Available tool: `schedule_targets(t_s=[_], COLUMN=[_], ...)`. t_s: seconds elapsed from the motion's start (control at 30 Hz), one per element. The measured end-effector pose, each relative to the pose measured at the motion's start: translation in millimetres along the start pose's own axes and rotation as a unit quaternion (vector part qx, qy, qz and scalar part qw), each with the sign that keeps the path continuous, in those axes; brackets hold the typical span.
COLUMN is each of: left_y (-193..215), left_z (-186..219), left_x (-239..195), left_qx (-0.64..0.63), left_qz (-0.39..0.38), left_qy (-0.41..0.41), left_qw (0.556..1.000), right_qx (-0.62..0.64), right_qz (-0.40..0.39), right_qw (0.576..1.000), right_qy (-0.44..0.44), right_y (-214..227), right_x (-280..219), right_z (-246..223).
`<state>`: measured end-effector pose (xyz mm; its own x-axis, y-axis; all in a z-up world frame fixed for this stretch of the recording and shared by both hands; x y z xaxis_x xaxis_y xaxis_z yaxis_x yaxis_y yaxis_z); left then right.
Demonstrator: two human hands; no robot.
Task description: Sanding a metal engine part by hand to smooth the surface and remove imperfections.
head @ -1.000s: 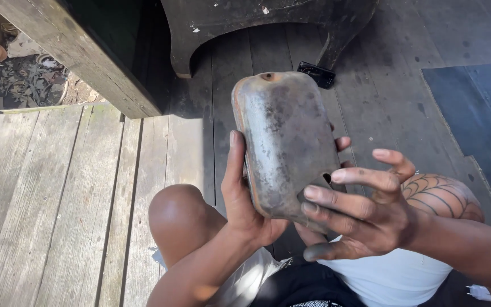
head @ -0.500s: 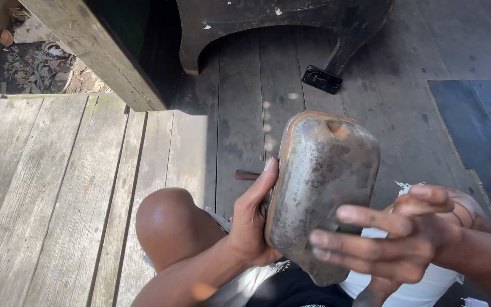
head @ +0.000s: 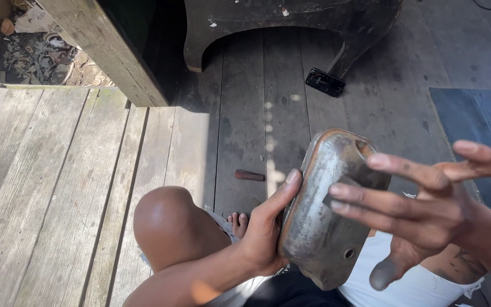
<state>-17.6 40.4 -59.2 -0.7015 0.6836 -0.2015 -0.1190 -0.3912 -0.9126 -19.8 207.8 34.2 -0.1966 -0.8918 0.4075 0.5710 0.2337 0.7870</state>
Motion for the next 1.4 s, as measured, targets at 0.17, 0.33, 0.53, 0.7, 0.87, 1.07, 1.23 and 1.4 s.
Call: schedule_targets(t_s=[0.17,0.33,0.53,0.7,0.87,1.07,1.23,1.4], left_y=[-5,-1,2,-4,-9,4,5,5], left_z=[-1,-4,-7,-6,2,-8,-9,1], left_x=[-1,1,0,-6,-11,-2,-5,-7], left_qx=[0.055,0.063,0.126,0.216,0.204,0.152,0.159,0.134], left_qz=[0.024,-0.001,0.010,-0.027,-0.016,0.038,0.015,0.048], left_qy=[-0.038,-0.078,-0.074,-0.126,-0.132,-0.065,-0.086,-0.084], left_qw=[0.997,0.995,0.989,0.968,0.970,0.986,0.983,0.986], right_qx=[0.022,0.012,-0.010,-0.001,0.047,0.061,0.068,0.057], right_qz=[0.004,-0.004,0.014,0.056,0.059,0.067,0.086,0.052], right_qw=[0.998,1.000,1.000,0.992,0.994,0.996,0.992,0.997], right_qy=[0.051,0.006,0.026,0.115,0.076,-0.005,0.057,0.003], right_y=[2,-7,-7,1,-5,-19,-12,-20], right_x=[13,10,5,12,19,1,4,4], right_z=[-13,6,9,-13,-17,5,-18,-10])
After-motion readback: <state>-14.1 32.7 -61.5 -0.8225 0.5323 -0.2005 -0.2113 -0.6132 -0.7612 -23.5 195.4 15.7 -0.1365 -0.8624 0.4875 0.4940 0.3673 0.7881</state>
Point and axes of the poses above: each hand's wrist, its own x-axis towards the middle knuckle, its own y-axis out of the back of the hand, z = x × y, the point moved 4 cm from there along x, towards the middle knuckle, and after that the axes turned 1 degree about y, right-handed, at the moved point
